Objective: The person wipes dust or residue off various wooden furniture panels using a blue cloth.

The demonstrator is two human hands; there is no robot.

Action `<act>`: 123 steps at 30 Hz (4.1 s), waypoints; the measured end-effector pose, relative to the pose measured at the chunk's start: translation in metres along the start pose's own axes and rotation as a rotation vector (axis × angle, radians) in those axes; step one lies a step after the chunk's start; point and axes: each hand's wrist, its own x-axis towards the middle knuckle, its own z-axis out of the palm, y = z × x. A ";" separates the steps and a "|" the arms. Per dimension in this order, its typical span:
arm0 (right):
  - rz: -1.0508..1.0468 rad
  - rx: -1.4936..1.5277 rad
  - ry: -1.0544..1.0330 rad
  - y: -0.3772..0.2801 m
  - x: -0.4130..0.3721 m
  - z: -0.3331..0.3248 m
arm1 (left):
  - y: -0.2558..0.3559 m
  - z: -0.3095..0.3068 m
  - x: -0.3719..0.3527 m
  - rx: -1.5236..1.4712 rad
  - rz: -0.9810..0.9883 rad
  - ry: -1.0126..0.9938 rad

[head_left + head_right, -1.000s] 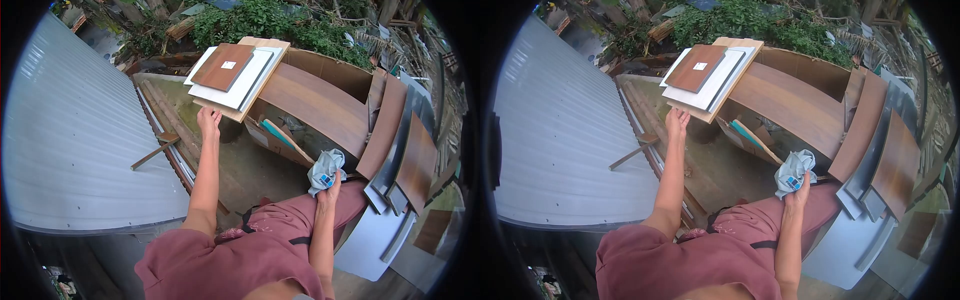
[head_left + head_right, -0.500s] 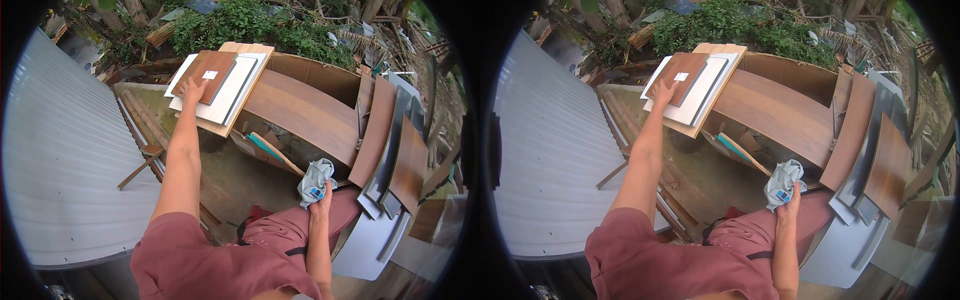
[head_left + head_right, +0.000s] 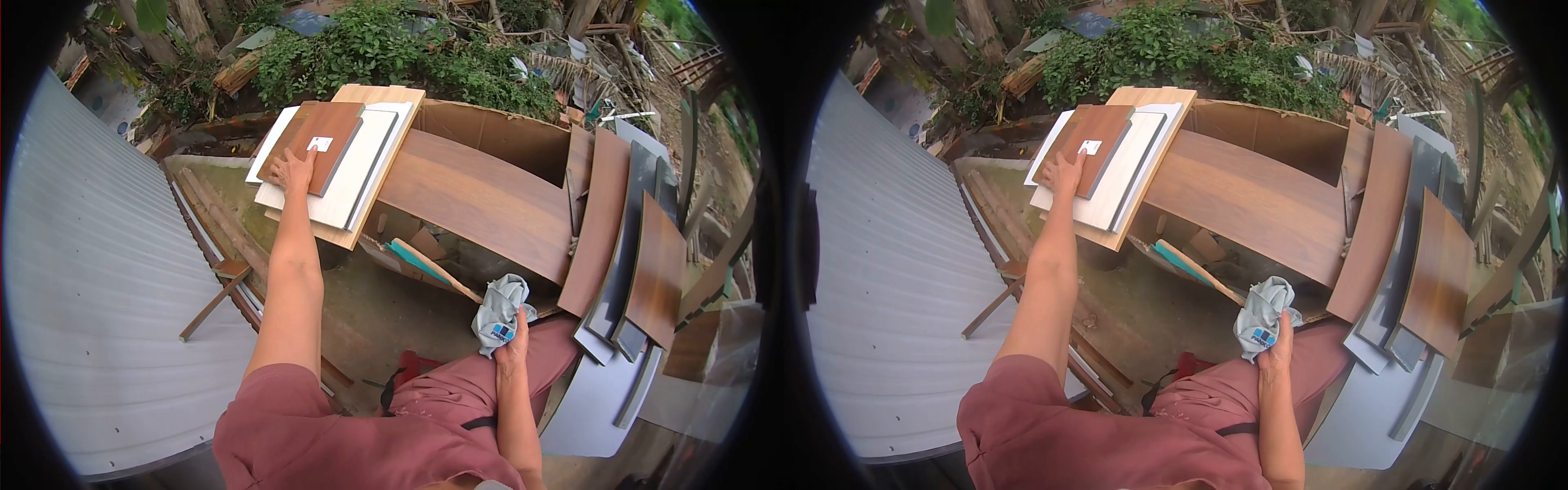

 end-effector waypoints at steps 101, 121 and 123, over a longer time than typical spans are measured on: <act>-0.128 0.013 -0.096 -0.014 -0.017 0.020 | 0.096 -0.118 -0.226 -1.843 0.002 -0.818; -1.005 -1.394 0.239 -0.043 0.076 0.059 | 0.070 -0.168 -0.340 -1.601 0.069 -0.803; -1.123 -1.353 0.149 -0.034 0.065 0.069 | 0.074 -0.170 -0.340 -1.591 0.097 -0.796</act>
